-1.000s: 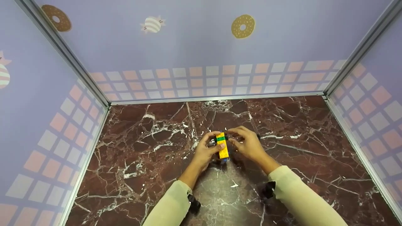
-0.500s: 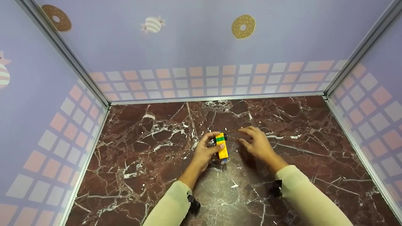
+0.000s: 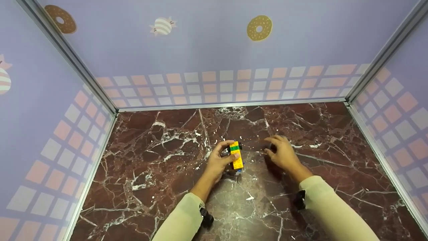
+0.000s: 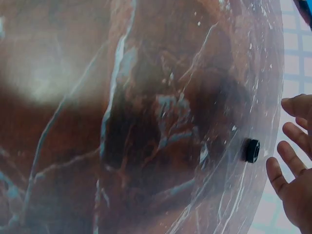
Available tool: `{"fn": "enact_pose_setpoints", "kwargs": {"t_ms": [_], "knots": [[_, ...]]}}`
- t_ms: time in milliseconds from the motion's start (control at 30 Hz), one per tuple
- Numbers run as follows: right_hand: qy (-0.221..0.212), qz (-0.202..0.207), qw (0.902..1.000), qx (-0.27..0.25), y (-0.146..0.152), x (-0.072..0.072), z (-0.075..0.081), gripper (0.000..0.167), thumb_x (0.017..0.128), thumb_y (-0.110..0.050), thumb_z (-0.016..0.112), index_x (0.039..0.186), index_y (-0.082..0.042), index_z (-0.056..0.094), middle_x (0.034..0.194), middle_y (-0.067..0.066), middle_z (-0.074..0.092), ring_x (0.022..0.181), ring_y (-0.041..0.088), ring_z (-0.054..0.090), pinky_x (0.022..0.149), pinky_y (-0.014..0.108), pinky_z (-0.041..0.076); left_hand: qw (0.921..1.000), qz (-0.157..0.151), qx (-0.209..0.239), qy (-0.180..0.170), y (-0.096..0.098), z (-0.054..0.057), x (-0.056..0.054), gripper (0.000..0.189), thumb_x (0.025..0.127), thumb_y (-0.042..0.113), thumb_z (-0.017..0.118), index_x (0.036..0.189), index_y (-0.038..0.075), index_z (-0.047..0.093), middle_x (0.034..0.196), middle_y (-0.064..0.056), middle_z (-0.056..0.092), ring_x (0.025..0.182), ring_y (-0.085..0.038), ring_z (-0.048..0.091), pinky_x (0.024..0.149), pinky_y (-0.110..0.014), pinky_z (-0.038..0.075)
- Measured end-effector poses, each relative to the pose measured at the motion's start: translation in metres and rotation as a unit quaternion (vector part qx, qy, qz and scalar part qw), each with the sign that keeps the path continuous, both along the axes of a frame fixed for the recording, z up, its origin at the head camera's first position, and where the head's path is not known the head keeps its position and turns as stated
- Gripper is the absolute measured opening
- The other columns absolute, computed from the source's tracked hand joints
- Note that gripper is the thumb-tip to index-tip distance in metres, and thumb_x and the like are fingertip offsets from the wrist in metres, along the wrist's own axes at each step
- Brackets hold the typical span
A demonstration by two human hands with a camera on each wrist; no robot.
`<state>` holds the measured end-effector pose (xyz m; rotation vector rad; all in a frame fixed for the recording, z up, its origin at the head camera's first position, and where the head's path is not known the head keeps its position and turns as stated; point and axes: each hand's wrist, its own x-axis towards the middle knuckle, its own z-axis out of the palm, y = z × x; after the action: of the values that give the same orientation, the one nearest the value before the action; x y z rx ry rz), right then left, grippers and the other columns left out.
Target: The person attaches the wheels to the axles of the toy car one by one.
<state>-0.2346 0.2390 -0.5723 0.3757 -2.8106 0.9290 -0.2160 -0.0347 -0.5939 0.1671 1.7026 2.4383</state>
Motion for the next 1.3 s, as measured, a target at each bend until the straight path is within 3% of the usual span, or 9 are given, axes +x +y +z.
{"fn": "enact_pose_setpoints", "kwargs": {"t_ms": [200, 467, 633, 733, 933, 1000, 1033, 1167, 1300], "knots": [[-0.006, -0.006, 0.9996, 0.026, 0.011, -0.002, -0.004, 0.043, 0.093, -0.002, 0.081, 0.135, 0.003, 0.073, 0.136, 0.026, 0.070, 0.134, 0.056, 0.060, 0.127, 0.071, 0.042, 1.0000, 0.002, -0.001, 0.000, 0.000, 0.001, 0.000, 0.058, 0.093, -0.009, 0.079, 0.146, -0.006, 0.056, 0.137, -0.010, 0.068, 0.101, -0.020, 0.073, 0.086, -0.035, 0.070], [0.055, 0.014, 0.9980, 0.027, 0.021, -0.003, -0.019, 0.031, 0.086, -0.002, 0.080, 0.117, 0.004, 0.079, 0.122, 0.025, 0.073, 0.116, 0.054, 0.064, 0.107, 0.070, 0.054, 1.0000, -0.002, 0.001, -0.006, 0.000, 0.001, 0.000, 0.058, 0.094, -0.008, 0.079, 0.147, -0.005, 0.056, 0.138, -0.012, 0.067, 0.102, -0.020, 0.073, 0.086, -0.036, 0.070], [0.064, 0.028, 0.9974, 0.015, 0.024, -0.001, -0.024, 0.024, 0.084, 0.004, 0.076, 0.107, 0.002, 0.080, 0.116, 0.023, 0.073, 0.112, 0.056, 0.066, 0.114, 0.078, 0.046, 0.9999, -0.009, 0.002, -0.008, 0.000, 0.001, 0.001, 0.058, 0.094, -0.006, 0.080, 0.147, -0.004, 0.056, 0.137, -0.012, 0.065, 0.101, -0.021, 0.074, 0.085, -0.037, 0.070], [0.075, 0.024, 0.9969, 0.005, 0.031, -0.009, -0.040, 0.023, 0.083, 0.005, 0.075, 0.103, -0.004, 0.081, 0.113, 0.019, 0.074, 0.110, 0.050, 0.068, 0.114, 0.070, 0.050, 0.9998, -0.013, 0.004, -0.011, 0.000, 0.001, 0.001, 0.059, 0.094, -0.005, 0.080, 0.147, -0.004, 0.055, 0.136, -0.011, 0.064, 0.100, -0.022, 0.074, 0.083, -0.038, 0.071], [0.099, 0.022, 0.9948, -0.008, 0.042, -0.019, -0.064, 0.029, 0.077, 0.007, 0.076, 0.099, -0.012, 0.083, 0.105, 0.012, 0.073, 0.100, 0.041, 0.068, 0.096, 0.050, 0.057, 0.9998, -0.013, 0.005, -0.014, 0.001, 0.003, 0.001, 0.059, 0.094, -0.006, 0.080, 0.147, -0.004, 0.055, 0.136, -0.009, 0.065, 0.101, -0.022, 0.074, 0.084, -0.039, 0.071], [0.093, 0.023, 0.9954, -0.006, 0.039, -0.015, -0.056, 0.030, 0.077, 0.008, 0.076, 0.099, -0.011, 0.083, 0.104, 0.013, 0.073, 0.099, 0.043, 0.068, 0.094, 0.055, 0.057, 0.9998, -0.012, 0.006, -0.015, 0.001, 0.003, 0.001, 0.059, 0.094, -0.006, 0.080, 0.147, -0.004, 0.055, 0.137, -0.009, 0.065, 0.101, -0.022, 0.074, 0.084, -0.039, 0.071], [0.093, 0.021, 0.9955, -0.003, 0.041, -0.018, -0.062, 0.031, 0.077, 0.007, 0.076, 0.099, -0.013, 0.083, 0.104, 0.011, 0.073, 0.099, 0.042, 0.068, 0.093, 0.052, 0.057, 0.9998, -0.011, 0.006, -0.014, 0.001, 0.003, 0.001, 0.059, 0.094, -0.006, 0.080, 0.147, -0.004, 0.055, 0.137, -0.010, 0.065, 0.102, -0.022, 0.074, 0.084, -0.039, 0.071], [0.054, 0.011, 0.9983, 0.016, 0.029, -0.004, -0.032, 0.031, 0.080, 0.011, 0.073, 0.104, -0.006, 0.083, 0.106, 0.017, 0.073, 0.103, 0.049, 0.068, 0.094, 0.062, 0.057, 0.9999, -0.007, 0.000, -0.013, 0.001, 0.002, 0.000, 0.058, 0.094, -0.006, 0.079, 0.147, -0.003, 0.056, 0.137, -0.010, 0.065, 0.100, -0.021, 0.074, 0.084, -0.038, 0.071], [0.065, 0.006, 0.9978, 0.012, 0.027, 0.000, -0.028, 0.033, 0.077, 0.013, 0.072, 0.103, -0.005, 0.083, 0.105, 0.017, 0.073, 0.101, 0.048, 0.068, 0.093, 0.063, 0.057, 0.9999, -0.004, -0.005, -0.011, 0.000, 0.003, 0.001, 0.058, 0.095, -0.005, 0.079, 0.148, -0.002, 0.057, 0.139, -0.011, 0.063, 0.097, -0.020, 0.075, 0.083, -0.038, 0.071]]}}
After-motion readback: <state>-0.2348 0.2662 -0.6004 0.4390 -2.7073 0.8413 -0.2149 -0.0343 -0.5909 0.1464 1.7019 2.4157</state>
